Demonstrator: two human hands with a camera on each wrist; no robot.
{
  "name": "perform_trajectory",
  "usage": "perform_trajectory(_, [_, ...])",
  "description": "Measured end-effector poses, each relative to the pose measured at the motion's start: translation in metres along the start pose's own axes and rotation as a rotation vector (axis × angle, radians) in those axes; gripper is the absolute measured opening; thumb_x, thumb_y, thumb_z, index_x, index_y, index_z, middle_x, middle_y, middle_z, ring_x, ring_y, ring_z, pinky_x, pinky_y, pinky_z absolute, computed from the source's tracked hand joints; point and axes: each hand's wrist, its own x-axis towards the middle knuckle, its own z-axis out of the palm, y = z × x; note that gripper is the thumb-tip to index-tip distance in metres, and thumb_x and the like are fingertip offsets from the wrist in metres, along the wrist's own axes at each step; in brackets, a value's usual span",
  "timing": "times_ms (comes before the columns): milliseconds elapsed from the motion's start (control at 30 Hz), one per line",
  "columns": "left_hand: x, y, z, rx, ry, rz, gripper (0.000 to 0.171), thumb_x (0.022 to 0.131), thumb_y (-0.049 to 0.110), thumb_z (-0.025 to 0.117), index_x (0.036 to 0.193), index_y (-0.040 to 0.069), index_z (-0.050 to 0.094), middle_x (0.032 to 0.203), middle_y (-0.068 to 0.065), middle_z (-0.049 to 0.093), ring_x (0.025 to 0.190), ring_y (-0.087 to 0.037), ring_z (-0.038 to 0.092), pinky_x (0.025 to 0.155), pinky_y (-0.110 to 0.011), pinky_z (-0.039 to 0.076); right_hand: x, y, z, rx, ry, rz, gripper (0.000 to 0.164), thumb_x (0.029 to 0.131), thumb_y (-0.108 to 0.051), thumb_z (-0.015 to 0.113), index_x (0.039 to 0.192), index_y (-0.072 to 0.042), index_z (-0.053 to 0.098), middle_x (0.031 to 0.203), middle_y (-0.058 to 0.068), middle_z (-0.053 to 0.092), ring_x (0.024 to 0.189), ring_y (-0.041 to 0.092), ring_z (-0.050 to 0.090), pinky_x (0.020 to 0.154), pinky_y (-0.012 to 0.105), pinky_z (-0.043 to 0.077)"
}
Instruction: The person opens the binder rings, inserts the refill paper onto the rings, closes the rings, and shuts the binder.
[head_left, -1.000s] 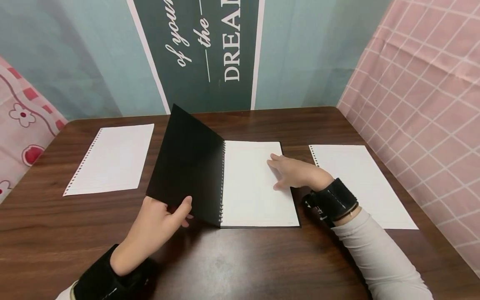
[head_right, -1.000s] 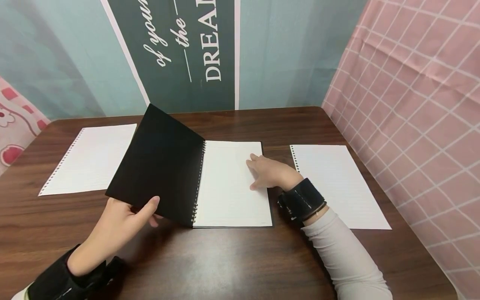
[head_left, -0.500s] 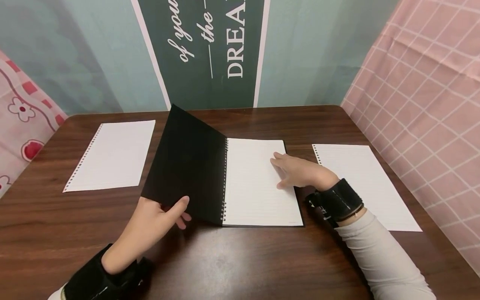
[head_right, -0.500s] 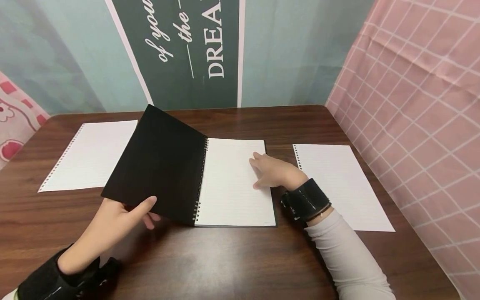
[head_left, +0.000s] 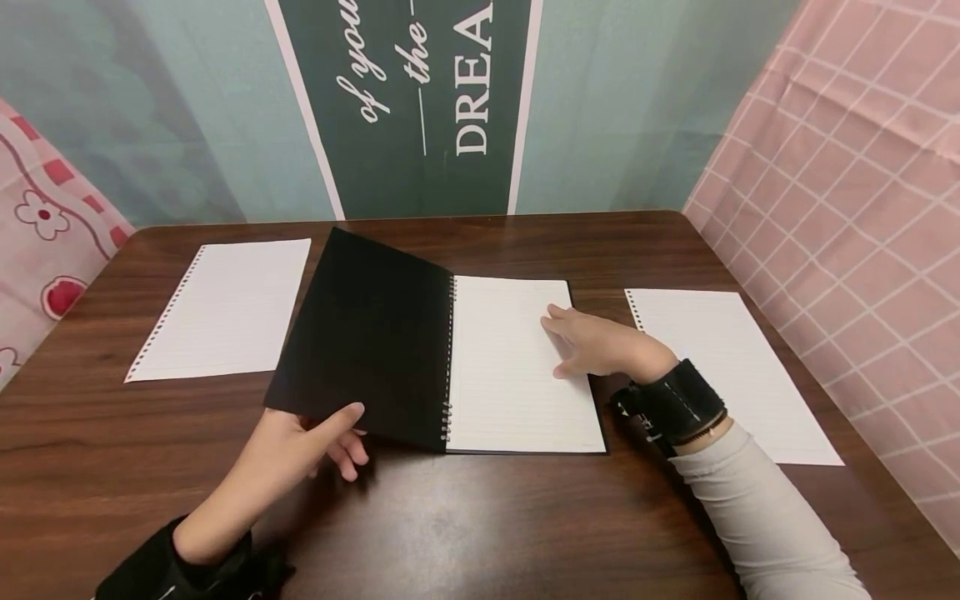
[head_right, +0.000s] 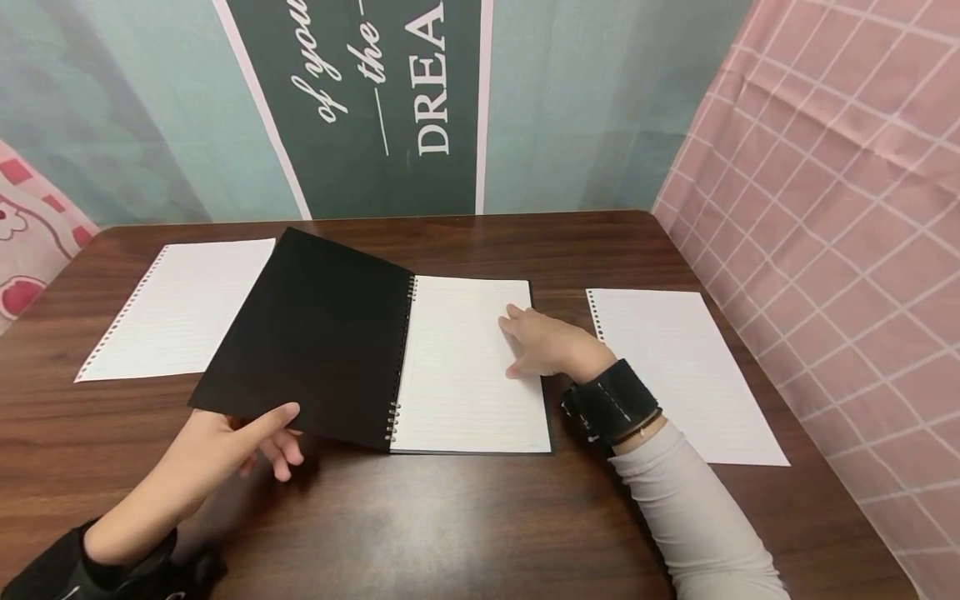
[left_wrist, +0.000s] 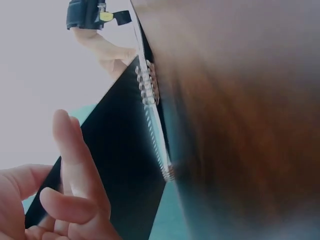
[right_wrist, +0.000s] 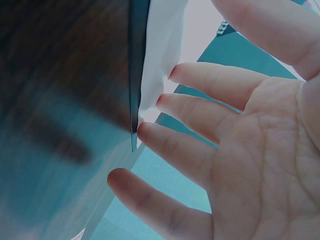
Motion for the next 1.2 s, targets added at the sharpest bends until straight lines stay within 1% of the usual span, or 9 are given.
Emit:
perform_trajectory(33, [0.000, -0.001, -0.001, 0.004, -0.002, -0.032, 0.031, 0.100, 0.025, 0.060, 0.100, -0.006, 0.057, 0.066, -0.009, 0.071, 0.053, -0.024, 0.069, 0.043, -0.026, 0.040, 0.000, 0.000, 0.000, 0.001, 0.000, 0.003, 0.079, 0.093, -0.018, 0.070, 0.153, 0.006, 0.026, 0.163, 0.027, 0.011, 0.151, 0.044, 0.012, 0.120, 0.055, 0.019])
perform_trajectory(133, [-0.001, -0.004, -0.003, -0.023, -0.019, -0.108, 0.037, 0.100, 0.030, 0.060, 0.096, -0.006, 0.061, 0.067, -0.006, 0.071, 0.057, -0.023, 0.070, 0.045, -0.026, 0.041, -0.001, 0.000, 0.000, 0.002, 0.001, 0.008, 0.079, 0.092, -0.018, 0.071, 0.153, 0.006, 0.026, 0.164, 0.027, 0.011, 0.151, 0.044, 0.012, 0.120, 0.055, 0.020])
perform_trajectory(300, [-0.002, -0.011, -0.005, -0.103, -0.038, -0.174, 0.038, 0.101, 0.032, 0.058, 0.101, -0.006, 0.060, 0.066, -0.001, 0.071, 0.058, -0.020, 0.070, 0.047, -0.025, 0.041, 0.000, 0.001, 0.000, -0.003, 0.005, 0.003, 0.078, 0.093, -0.018, 0.070, 0.153, 0.006, 0.026, 0.163, 0.027, 0.011, 0.151, 0.044, 0.012, 0.120, 0.055, 0.020])
perform_trajectory(467, [-0.003, -0.020, -0.011, -0.144, -0.066, -0.250, 0.041, 0.101, 0.034, 0.057, 0.104, -0.006, 0.062, 0.068, 0.000, 0.071, 0.060, -0.016, 0.070, 0.049, -0.024, 0.041, 0.001, 0.001, 0.002, -0.008, 0.006, -0.004, 0.078, 0.093, -0.018, 0.070, 0.153, 0.006, 0.026, 0.163, 0.027, 0.012, 0.151, 0.044, 0.013, 0.120, 0.055, 0.021])
perform_trajectory(600, [-0.005, -0.029, -0.019, -0.169, -0.133, -0.259, 0.040, 0.102, 0.034, 0.053, 0.108, -0.004, 0.062, 0.071, 0.003, 0.071, 0.063, -0.012, 0.069, 0.051, -0.023, 0.042, 0.001, 0.000, 0.002, -0.013, 0.007, -0.010, 0.078, 0.092, -0.018, 0.070, 0.153, 0.007, 0.027, 0.163, 0.028, 0.013, 0.151, 0.045, 0.014, 0.120, 0.055, 0.021])
perform_trajectory(700, [-0.006, -0.034, -0.023, -0.212, -0.178, -0.260, 0.036, 0.104, 0.033, 0.051, 0.108, -0.001, 0.063, 0.073, 0.004, 0.071, 0.064, -0.010, 0.069, 0.052, -0.022, 0.043, 0.000, -0.001, 0.001, -0.018, 0.011, -0.007, 0.078, 0.092, -0.018, 0.070, 0.153, 0.006, 0.027, 0.163, 0.028, 0.013, 0.151, 0.045, 0.014, 0.120, 0.055, 0.021])
perform_trajectory(967, [-0.006, -0.044, -0.026, -0.364, -0.245, -0.378, 0.036, 0.104, 0.037, 0.049, 0.111, 0.006, 0.066, 0.076, 0.009, 0.071, 0.069, -0.005, 0.066, 0.058, -0.018, 0.045, 0.001, 0.000, 0.001, -0.014, 0.005, -0.002, 0.079, 0.093, -0.020, 0.070, 0.153, 0.005, 0.026, 0.163, 0.027, 0.012, 0.151, 0.044, 0.013, 0.120, 0.055, 0.021])
perform_trajectory(1100, [-0.006, -0.048, -0.027, -0.424, -0.270, -0.400, 0.036, 0.104, 0.037, 0.047, 0.111, 0.007, 0.066, 0.077, 0.010, 0.071, 0.070, -0.004, 0.065, 0.059, -0.017, 0.046, 0.001, 0.000, 0.000, -0.011, 0.000, -0.003, 0.079, 0.093, -0.019, 0.070, 0.153, 0.006, 0.026, 0.163, 0.027, 0.012, 0.152, 0.044, 0.013, 0.120, 0.055, 0.021])
perform_trajectory(1200, [-0.005, -0.052, -0.030, -0.471, -0.311, -0.404, 0.035, 0.105, 0.035, 0.046, 0.113, 0.007, 0.065, 0.079, 0.009, 0.071, 0.070, -0.004, 0.065, 0.059, -0.016, 0.047, 0.001, 0.000, -0.001, -0.014, 0.006, -0.009, 0.078, 0.093, -0.018, 0.070, 0.153, 0.007, 0.027, 0.163, 0.028, 0.012, 0.151, 0.044, 0.013, 0.120, 0.055, 0.021])
